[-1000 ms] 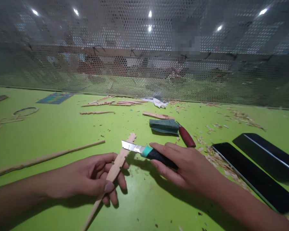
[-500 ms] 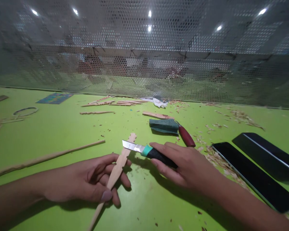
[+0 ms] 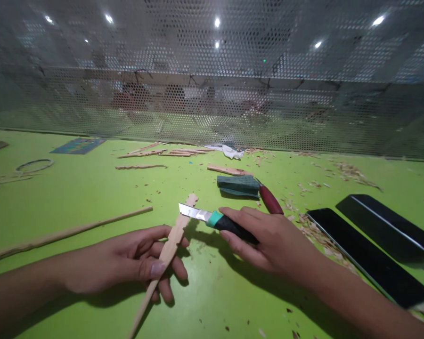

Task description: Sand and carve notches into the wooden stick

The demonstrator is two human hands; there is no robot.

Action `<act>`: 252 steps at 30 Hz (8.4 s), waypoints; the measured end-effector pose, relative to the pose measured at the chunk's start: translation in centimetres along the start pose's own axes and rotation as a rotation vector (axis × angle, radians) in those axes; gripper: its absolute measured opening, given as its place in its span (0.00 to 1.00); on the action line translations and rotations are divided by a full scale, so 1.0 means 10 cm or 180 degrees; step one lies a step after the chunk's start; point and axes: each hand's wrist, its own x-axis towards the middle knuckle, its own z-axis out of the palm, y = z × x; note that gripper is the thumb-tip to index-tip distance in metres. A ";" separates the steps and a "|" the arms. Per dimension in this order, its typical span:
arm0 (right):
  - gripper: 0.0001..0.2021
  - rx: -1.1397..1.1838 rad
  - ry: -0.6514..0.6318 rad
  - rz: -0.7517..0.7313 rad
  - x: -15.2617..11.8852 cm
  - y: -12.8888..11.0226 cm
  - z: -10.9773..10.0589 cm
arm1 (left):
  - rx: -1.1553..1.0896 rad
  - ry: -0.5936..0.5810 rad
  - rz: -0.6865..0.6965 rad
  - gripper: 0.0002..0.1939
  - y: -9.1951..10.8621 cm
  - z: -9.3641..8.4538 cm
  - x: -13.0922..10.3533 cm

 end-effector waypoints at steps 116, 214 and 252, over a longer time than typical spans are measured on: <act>0.14 0.0984 -0.0595 -0.0177 0.01 -0.27 -0.08 | -0.0159 -0.0402 0.0084 0.11 -0.04 -0.09 0.01; 0.19 -0.0267 -0.0268 -0.0013 -0.07 -0.39 0.13 | 0.0541 0.0038 -0.0133 0.25 -0.05 0.01 0.01; 0.10 -0.0378 -0.0076 0.0380 -0.01 -0.08 0.08 | 0.0367 0.0164 0.0000 0.24 -0.08 0.03 0.01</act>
